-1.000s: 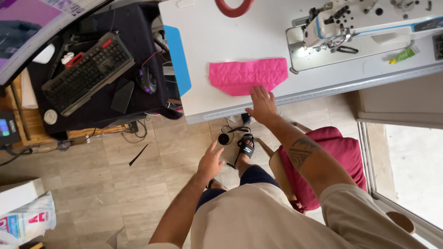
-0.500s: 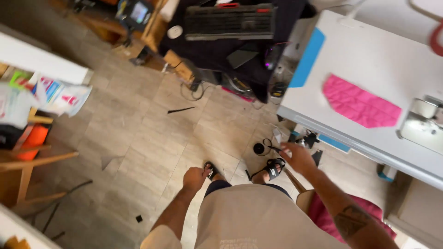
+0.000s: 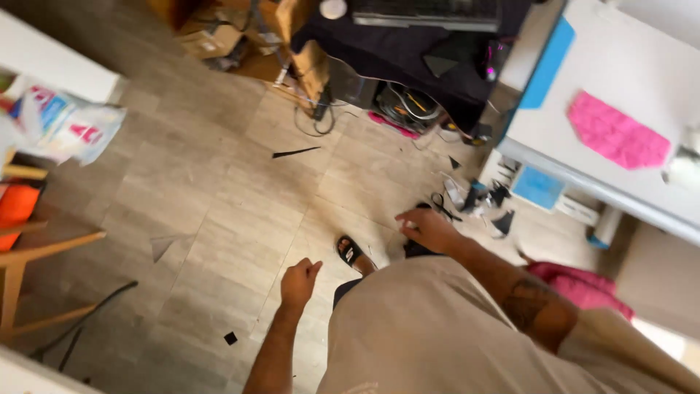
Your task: Assembling a black bag by aligning fabric components, trimming threads with snips, and preparing for sewing.
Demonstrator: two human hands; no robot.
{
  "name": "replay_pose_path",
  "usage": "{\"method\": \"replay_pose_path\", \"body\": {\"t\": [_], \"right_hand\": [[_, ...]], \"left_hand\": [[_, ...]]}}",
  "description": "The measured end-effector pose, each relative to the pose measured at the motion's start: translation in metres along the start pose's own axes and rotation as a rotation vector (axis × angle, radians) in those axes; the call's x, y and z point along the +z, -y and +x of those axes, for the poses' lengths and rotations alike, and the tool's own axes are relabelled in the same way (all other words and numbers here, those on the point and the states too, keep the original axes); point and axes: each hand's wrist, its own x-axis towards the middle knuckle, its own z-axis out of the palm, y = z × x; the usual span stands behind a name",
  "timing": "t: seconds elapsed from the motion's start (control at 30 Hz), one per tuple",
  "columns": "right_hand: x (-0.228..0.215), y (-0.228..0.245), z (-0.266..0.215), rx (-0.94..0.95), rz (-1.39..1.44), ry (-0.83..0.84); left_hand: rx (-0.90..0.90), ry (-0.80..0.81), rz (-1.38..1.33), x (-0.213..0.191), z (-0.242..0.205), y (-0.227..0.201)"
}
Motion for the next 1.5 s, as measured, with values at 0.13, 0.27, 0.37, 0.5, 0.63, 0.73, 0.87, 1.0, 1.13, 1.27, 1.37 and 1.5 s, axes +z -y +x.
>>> {"method": "replay_pose_path", "body": {"t": [0.13, 0.27, 0.37, 0.5, 0.63, 0.73, 0.87, 1.0, 1.13, 1.27, 1.37, 1.5], "right_hand": [[0.004, -0.001, 0.009, 0.023, -0.039, 0.008], [-0.006, 0.019, 0.013, -0.033, -0.037, 0.071], [0.003, 0.02, 0.01, 0.053, 0.055, 0.078], [0.004, -0.006, 0.011, 0.042, 0.067, 0.047], [-0.004, -0.057, 0.011, 0.136, 0.141, -0.012], [-0.02, -0.09, 0.013, 0.227, 0.216, -0.12], [-0.047, -0.12, 0.022, 0.387, 0.33, -0.29], [-0.072, -0.142, 0.02, 0.471, 0.384, -0.387], [-0.081, -0.139, 0.004, 0.644, 0.485, -0.578], [-0.04, -0.131, -0.022, 1.109, 0.513, -0.57], [0.005, -0.084, -0.039, 1.172, 0.573, -0.737], [0.059, -0.046, -0.045, 1.375, 0.723, -0.806]], "left_hand": [[-0.069, -0.062, -0.141, -0.022, -0.013, 0.023], [-0.074, -0.166, -0.313, -0.008, 0.006, 0.029], [-0.053, -0.105, -0.331, -0.011, 0.038, 0.017], [0.149, -0.204, -0.203, -0.072, 0.125, -0.056], [0.368, -0.389, -0.119, -0.14, 0.22, -0.142], [0.395, -0.415, -0.014, -0.168, 0.302, -0.19], [0.582, -0.453, 0.029, -0.189, 0.399, -0.234], [0.446, -0.441, 0.218, -0.207, 0.522, -0.25], [0.37, -0.474, 0.355, -0.229, 0.613, -0.255], [0.559, -0.639, 0.531, -0.237, 0.648, -0.286], [0.292, -0.574, 0.479, -0.246, 0.631, -0.306], [0.374, -0.498, 0.357, -0.226, 0.644, -0.315]]}}
